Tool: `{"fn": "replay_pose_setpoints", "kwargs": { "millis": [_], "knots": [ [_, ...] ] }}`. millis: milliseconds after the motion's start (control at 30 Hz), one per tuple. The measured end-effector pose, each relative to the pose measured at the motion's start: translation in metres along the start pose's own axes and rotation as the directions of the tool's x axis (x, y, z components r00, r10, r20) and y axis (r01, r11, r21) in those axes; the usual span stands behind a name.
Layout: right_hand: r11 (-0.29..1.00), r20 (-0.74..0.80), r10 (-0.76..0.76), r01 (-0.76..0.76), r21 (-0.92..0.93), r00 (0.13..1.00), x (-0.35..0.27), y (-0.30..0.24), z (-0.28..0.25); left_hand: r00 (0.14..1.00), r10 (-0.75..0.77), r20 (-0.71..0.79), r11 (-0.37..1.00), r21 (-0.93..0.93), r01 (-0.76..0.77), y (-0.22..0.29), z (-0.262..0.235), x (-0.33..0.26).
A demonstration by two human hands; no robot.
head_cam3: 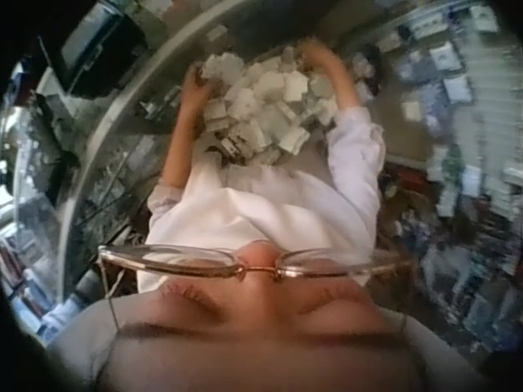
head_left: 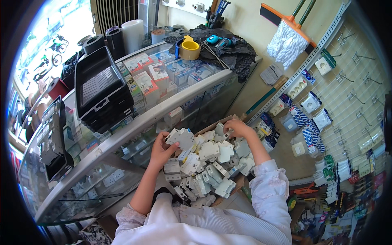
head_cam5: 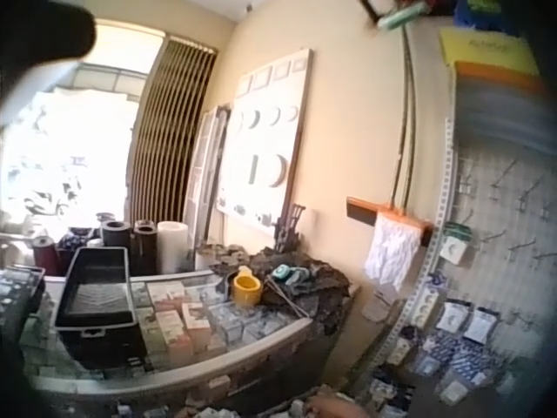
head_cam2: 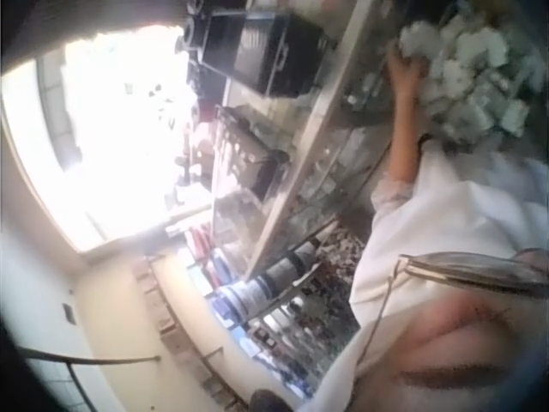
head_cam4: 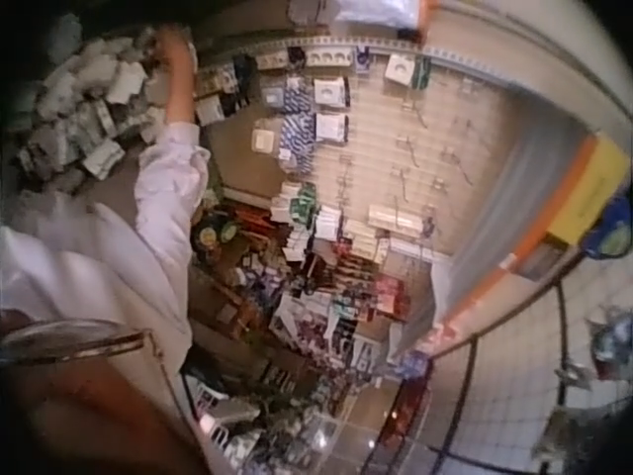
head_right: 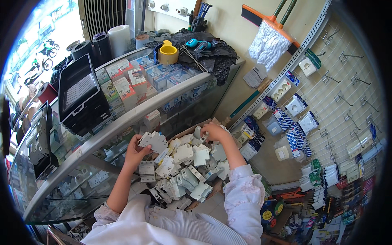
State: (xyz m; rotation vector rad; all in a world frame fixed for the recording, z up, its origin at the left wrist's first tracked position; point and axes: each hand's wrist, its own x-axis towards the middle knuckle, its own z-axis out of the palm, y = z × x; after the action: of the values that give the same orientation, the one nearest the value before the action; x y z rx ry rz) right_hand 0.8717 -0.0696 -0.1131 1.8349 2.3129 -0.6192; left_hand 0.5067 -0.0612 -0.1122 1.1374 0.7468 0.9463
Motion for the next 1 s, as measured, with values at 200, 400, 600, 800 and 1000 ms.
{"fn": "replay_pose_setpoints", "kwargs": {
  "millis": [200,400,600,800,1000],
  "knots": [
    [0.989,-0.187,0.015,0.013,0.150,0.982,-0.012,-0.009,0.010,1.000,-0.011,0.028,1.000,-0.008,0.011,-0.003,0.004,-0.001],
    [0.954,-0.476,0.011,0.133,0.269,0.880,-0.032,-0.087,-0.028,0.991,0.108,0.080,0.994,-0.028,-0.106,-0.002,0.007,-0.010],
    [0.759,-0.517,-0.028,0.355,0.546,0.856,-0.048,-0.205,-0.056,0.965,0.262,0.021,0.941,-0.227,-0.251,0.012,-0.003,-0.022],
    [0.655,-0.668,-0.092,0.550,0.518,0.739,-0.024,-0.269,-0.055,0.915,0.392,-0.095,0.906,-0.132,-0.402,0.046,-0.042,-0.047],
    [0.603,-0.673,-0.271,0.666,0.440,0.689,0.007,-0.342,-0.071,0.754,0.608,-0.248,0.787,0.312,-0.532,0.115,-0.110,-0.102]
  ]
}}
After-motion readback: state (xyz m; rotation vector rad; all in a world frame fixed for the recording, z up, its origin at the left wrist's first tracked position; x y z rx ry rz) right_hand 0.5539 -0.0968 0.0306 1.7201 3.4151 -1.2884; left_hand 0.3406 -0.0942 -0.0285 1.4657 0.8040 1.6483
